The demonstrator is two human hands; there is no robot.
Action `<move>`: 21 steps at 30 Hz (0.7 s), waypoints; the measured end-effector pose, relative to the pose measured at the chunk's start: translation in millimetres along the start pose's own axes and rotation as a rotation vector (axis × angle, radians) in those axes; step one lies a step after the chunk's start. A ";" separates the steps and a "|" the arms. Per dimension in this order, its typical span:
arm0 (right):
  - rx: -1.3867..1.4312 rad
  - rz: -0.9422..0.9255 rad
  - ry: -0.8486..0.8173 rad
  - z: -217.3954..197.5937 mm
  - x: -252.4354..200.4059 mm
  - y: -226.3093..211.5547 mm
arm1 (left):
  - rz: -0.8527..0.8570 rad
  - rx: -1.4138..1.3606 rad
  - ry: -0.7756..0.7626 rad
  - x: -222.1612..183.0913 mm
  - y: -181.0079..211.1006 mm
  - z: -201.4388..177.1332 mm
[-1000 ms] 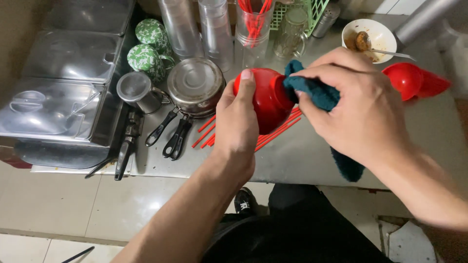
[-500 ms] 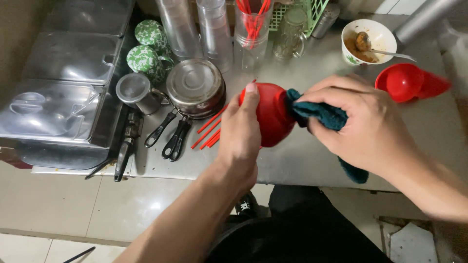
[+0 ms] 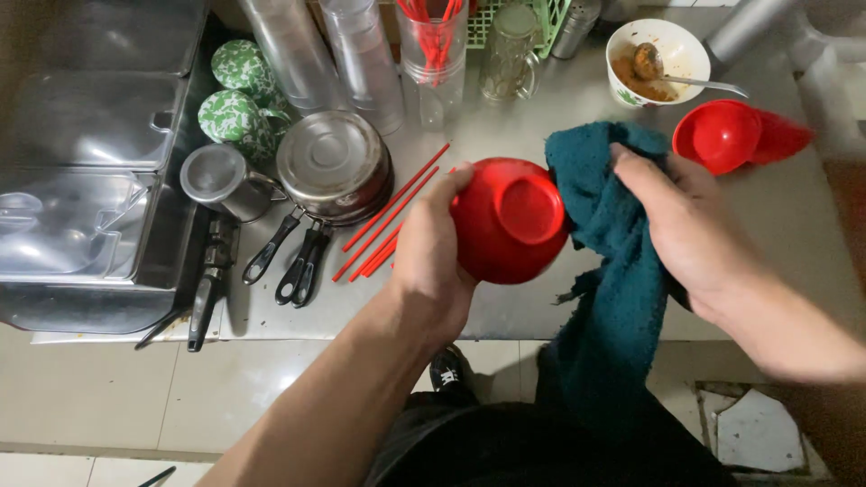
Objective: The recorder is wiping small red plastic bowls with a green cleaning cloth on a stainless steel counter.
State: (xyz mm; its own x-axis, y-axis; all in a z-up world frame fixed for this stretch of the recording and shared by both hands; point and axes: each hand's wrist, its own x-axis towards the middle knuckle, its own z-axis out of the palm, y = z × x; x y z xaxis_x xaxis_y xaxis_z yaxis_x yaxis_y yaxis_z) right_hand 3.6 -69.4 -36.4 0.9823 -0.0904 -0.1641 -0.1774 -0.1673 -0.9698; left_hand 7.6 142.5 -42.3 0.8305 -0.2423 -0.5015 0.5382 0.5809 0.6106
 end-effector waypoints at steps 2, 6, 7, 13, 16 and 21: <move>0.106 0.060 0.029 -5.3 1.6 14.4 | 0.027 -0.147 -0.058 6.0 -3.0 2.8; -0.172 0.122 -0.005 -20.4 3.2 33.9 | 0.119 -0.271 -0.053 20.1 -8.2 22.0; -0.262 0.213 -0.028 -25.2 5.0 38.0 | 0.139 -0.236 -0.035 24.0 -9.6 26.7; -0.126 0.327 -0.058 -72.6 42.2 84.6 | 0.067 -0.263 -0.083 40.7 -42.1 55.9; -0.200 0.283 -0.182 -95.9 72.0 127.4 | -0.015 -0.251 -0.036 50.2 -62.3 75.0; -0.160 0.278 -0.254 -125.6 69.6 105.8 | -0.021 -0.264 -0.052 73.6 -104.0 100.0</move>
State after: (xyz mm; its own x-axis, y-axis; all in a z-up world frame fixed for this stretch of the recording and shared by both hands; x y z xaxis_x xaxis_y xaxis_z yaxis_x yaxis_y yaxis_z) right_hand 45.6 -216.6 -127.8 0.8757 0.0886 -0.4746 -0.4253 -0.3235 -0.8453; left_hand 27.2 -13.5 -81.4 0.8293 -0.2922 -0.4763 0.5052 0.7564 0.4155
